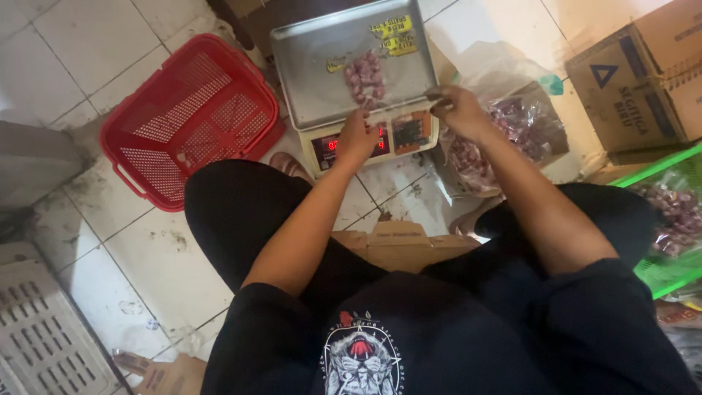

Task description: The person weighs portions of shallots on a digital scale, places them into small plastic bags, and seals the bags by hand.

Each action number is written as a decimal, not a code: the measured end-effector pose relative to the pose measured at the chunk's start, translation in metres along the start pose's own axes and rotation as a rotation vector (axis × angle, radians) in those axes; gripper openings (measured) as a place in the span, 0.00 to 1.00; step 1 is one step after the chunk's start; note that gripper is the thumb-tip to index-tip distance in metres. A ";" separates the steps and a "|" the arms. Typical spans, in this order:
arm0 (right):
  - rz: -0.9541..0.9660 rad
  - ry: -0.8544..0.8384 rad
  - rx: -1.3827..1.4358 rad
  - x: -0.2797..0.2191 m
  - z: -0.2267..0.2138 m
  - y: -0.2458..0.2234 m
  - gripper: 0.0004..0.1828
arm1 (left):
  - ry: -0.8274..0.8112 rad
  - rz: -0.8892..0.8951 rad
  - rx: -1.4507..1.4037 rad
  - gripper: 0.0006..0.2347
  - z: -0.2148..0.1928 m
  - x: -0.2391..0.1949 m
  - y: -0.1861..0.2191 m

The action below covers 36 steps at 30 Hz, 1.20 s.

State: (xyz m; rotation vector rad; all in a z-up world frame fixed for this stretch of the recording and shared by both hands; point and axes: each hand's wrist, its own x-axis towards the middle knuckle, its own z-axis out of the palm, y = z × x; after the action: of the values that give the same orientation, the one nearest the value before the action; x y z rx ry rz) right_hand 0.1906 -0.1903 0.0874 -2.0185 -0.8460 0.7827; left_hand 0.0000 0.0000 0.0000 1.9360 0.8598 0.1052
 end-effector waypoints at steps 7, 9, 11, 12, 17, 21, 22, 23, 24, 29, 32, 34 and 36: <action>-0.052 0.038 -0.022 0.028 0.020 0.072 0.22 | 0.132 0.114 0.032 0.26 -0.005 -0.009 0.007; -0.010 0.039 -0.052 0.032 0.015 0.089 0.22 | 0.065 0.126 -0.054 0.29 -0.007 -0.009 0.009; -0.029 0.081 -0.049 0.027 -0.001 0.111 0.17 | 0.102 0.253 0.045 0.30 -0.008 -0.012 0.014; -0.041 0.103 -0.049 0.024 -0.008 0.122 0.16 | 0.121 0.320 0.092 0.31 -0.008 -0.014 0.020; 0.105 0.297 -0.222 -0.003 -0.041 0.192 0.19 | 0.092 0.407 0.301 0.21 0.000 -0.031 0.057; 0.094 0.445 -0.140 -0.035 -0.031 0.239 0.24 | 0.042 0.513 0.277 0.17 0.002 -0.045 0.078; 0.041 0.480 -0.211 -0.040 -0.024 0.245 0.23 | 0.030 0.550 0.253 0.16 0.004 -0.047 0.082; -0.015 0.515 -0.280 -0.040 -0.016 0.249 0.22 | 0.020 0.588 0.230 0.15 0.006 -0.047 0.086; -0.071 0.548 -0.348 -0.037 -0.010 0.252 0.22 | 0.010 0.625 0.208 0.14 0.008 -0.047 0.088; 0.057 0.730 -0.283 -0.019 0.005 0.254 0.17 | -0.170 0.542 0.095 0.08 0.022 -0.048 0.086; 0.239 0.712 0.154 -0.013 0.002 0.248 0.14 | -0.220 0.529 0.027 0.07 0.027 -0.045 0.081; 0.297 0.748 0.391 -0.013 -0.007 0.238 0.12 | -0.267 0.462 -0.033 0.08 0.031 -0.044 0.079; 0.285 0.804 0.664 -0.010 -0.019 0.221 0.10 | -0.294 0.401 -0.055 0.09 0.036 -0.040 0.078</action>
State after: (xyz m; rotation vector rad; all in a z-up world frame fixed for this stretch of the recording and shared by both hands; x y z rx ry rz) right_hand 0.2624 -0.3080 -0.0870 -1.6204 0.1604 0.2679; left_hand 0.0261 -0.0726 0.0553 1.9865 0.2678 0.0772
